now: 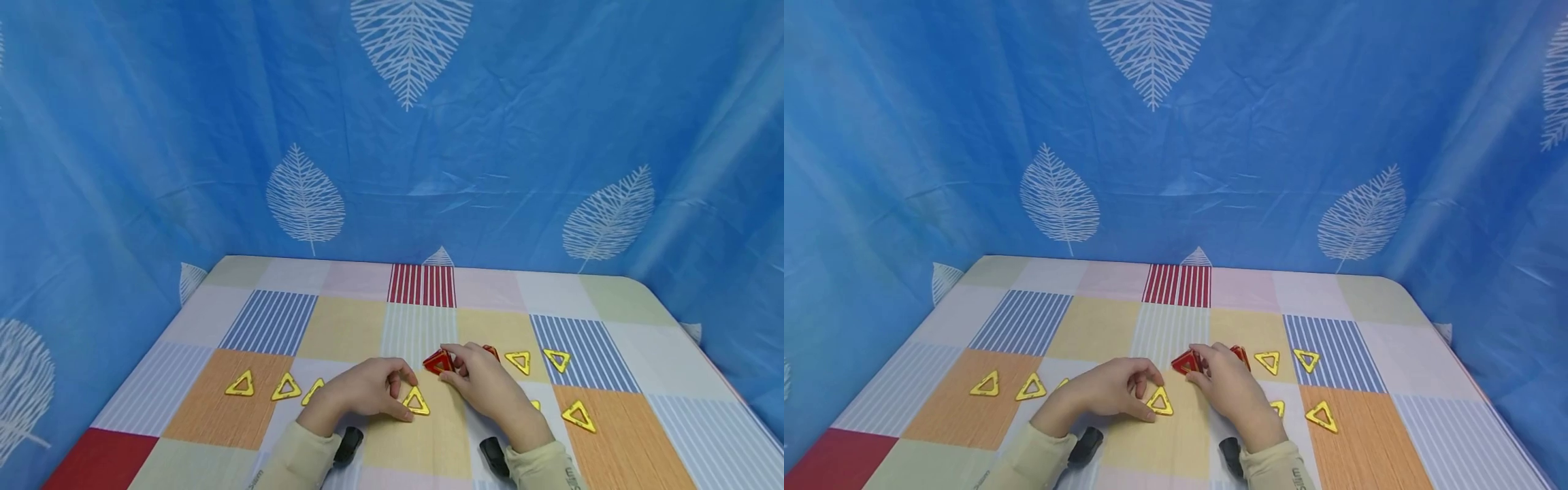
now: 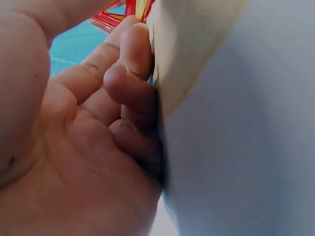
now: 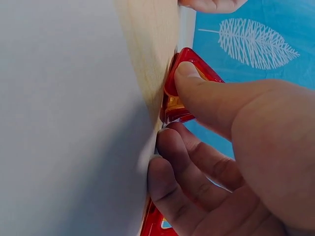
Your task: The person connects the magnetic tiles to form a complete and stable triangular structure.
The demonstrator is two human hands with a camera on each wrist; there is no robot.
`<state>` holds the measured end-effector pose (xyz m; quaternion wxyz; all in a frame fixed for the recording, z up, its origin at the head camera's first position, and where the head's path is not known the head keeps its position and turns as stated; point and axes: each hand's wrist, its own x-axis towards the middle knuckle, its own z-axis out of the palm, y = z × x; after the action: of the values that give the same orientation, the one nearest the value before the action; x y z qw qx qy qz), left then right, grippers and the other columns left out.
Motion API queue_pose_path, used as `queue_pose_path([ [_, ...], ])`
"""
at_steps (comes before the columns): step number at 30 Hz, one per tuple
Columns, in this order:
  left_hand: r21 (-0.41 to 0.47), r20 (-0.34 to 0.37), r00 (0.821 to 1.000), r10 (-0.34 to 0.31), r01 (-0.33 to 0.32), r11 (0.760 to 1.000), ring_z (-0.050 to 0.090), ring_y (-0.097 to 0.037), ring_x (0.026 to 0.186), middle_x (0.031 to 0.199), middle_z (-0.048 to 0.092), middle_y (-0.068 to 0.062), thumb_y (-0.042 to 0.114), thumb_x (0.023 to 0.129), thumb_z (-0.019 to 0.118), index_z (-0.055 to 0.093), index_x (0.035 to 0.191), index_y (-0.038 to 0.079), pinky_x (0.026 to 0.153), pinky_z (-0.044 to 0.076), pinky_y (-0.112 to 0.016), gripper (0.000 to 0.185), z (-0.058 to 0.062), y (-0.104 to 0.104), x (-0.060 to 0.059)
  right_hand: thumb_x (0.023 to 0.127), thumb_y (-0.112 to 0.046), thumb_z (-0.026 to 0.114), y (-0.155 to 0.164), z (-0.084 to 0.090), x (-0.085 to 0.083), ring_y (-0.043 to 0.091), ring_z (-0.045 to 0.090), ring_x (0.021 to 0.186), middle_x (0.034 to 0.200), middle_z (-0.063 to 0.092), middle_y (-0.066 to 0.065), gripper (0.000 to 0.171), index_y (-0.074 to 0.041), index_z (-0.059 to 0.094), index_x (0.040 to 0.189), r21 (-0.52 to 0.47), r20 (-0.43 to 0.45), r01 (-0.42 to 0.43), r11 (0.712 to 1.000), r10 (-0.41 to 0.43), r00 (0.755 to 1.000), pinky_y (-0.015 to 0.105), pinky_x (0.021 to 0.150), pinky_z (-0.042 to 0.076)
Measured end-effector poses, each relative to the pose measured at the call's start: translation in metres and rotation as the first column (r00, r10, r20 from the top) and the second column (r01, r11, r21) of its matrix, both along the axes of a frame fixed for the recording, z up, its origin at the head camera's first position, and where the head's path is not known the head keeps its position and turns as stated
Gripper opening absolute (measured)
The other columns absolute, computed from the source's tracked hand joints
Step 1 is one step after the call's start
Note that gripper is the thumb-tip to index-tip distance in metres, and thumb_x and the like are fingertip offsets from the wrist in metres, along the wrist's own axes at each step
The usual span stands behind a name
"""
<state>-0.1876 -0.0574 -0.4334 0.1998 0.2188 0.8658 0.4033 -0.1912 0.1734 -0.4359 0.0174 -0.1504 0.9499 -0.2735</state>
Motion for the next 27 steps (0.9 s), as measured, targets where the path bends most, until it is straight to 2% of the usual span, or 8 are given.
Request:
queue_pose_path([
  [5,0.006,0.029,0.999,-0.019,0.018,1.000,0.046,-0.011,0.062,0.076,0.056,0.000,0.022,0.077,0.090,0.066,0.105,0.017,0.059,0.037,-0.026,0.038,-0.001,0.000,-0.002,0.088,-0.019,0.080,0.003,0.003,0.000,0.009,0.053,0.077,0.089,0.059,-0.002,0.052,-0.006,0.063,0.136,-0.029,-0.013,-0.011,1.000,0.010,1.000,0.036,0.076,0.051],
  [8,0.013,0.050,0.999,-0.016,0.015,1.000,0.045,-0.012,0.062,0.077,0.056,-0.001,0.022,0.076,0.091,0.066,0.106,0.017,0.059,0.036,-0.026,0.039,-0.001,-0.001,-0.002,0.089,-0.019,0.080,0.007,0.010,0.001,0.008,0.054,0.077,0.092,0.062,-0.001,0.048,-0.006,0.065,0.132,-0.052,-0.017,-0.036,0.998,0.035,0.999,0.035,0.074,0.050],
  [12,0.020,0.065,0.998,-0.010,0.009,1.000,0.044,-0.012,0.062,0.077,0.056,-0.002,0.020,0.076,0.091,0.066,0.105,0.017,0.058,0.036,-0.026,0.039,-0.001,-0.002,-0.002,0.090,-0.018,0.078,0.016,0.023,0.003,0.010,0.057,0.078,0.095,0.064,-0.001,0.039,-0.006,0.069,0.126,-0.127,0.014,-0.082,0.989,0.085,0.996,0.032,0.069,0.050],
  [15,0.030,0.072,0.997,-0.010,0.007,1.000,0.044,-0.012,0.063,0.078,0.056,-0.002,0.019,0.076,0.091,0.066,0.106,0.017,0.058,0.035,-0.026,0.039,-0.001,-0.002,-0.002,0.090,-0.019,0.078,0.031,0.032,0.004,0.014,0.060,0.079,0.092,0.065,-0.002,0.037,-0.006,0.070,0.123,-0.204,0.048,-0.079,0.976,0.090,0.995,0.031,0.066,0.050],
  [18,0.041,0.076,0.997,-0.013,0.010,0.999,0.044,-0.012,0.063,0.078,0.055,-0.002,0.019,0.076,0.091,0.066,0.106,0.016,0.058,0.035,-0.026,0.039,-0.002,-0.002,-0.001,0.089,-0.019,0.079,0.050,0.037,0.003,0.016,0.062,0.082,0.093,0.066,-0.002,0.037,-0.006,0.071,0.123,-0.234,0.063,-0.032,0.972,0.048,0.997,0.031,0.067,0.052],
  [22,0.056,0.075,0.997,-0.023,0.019,0.998,0.044,-0.012,0.064,0.078,0.055,-0.002,0.017,0.076,0.090,0.067,0.107,0.017,0.059,0.035,-0.026,0.038,-0.003,-0.002,-0.002,0.087,-0.019,0.081,0.079,0.038,0.002,0.021,0.063,0.088,0.103,0.067,0.006,0.043,-0.005,0.069,0.126,-0.218,0.073,0.071,0.973,-0.056,0.996,0.034,0.068,0.053],
  [24,0.062,0.075,0.997,-0.027,0.022,0.998,0.044,-0.012,0.064,0.078,0.055,-0.002,0.017,0.076,0.090,0.067,0.107,0.017,0.059,0.035,-0.026,0.038,-0.004,-0.003,-0.002,0.085,-0.024,0.083,0.092,0.037,0.001,0.024,0.062,0.092,0.107,0.066,0.010,0.050,-0.005,0.067,0.129,-0.191,0.100,0.143,0.971,-0.126,0.987,0.035,0.068,0.053],
  [27,0.067,0.077,0.997,-0.029,0.024,0.997,0.044,-0.012,0.065,0.078,0.055,-0.002,0.017,0.077,0.090,0.067,0.107,0.017,0.060,0.035,-0.026,0.038,-0.004,-0.003,-0.002,0.081,-0.029,0.086,0.109,0.033,0.000,0.030,0.060,0.097,0.113,0.064,0.014,0.062,-0.004,0.064,0.133,-0.157,0.164,0.266,0.951,-0.241,0.957,0.035,0.067,0.053],
])
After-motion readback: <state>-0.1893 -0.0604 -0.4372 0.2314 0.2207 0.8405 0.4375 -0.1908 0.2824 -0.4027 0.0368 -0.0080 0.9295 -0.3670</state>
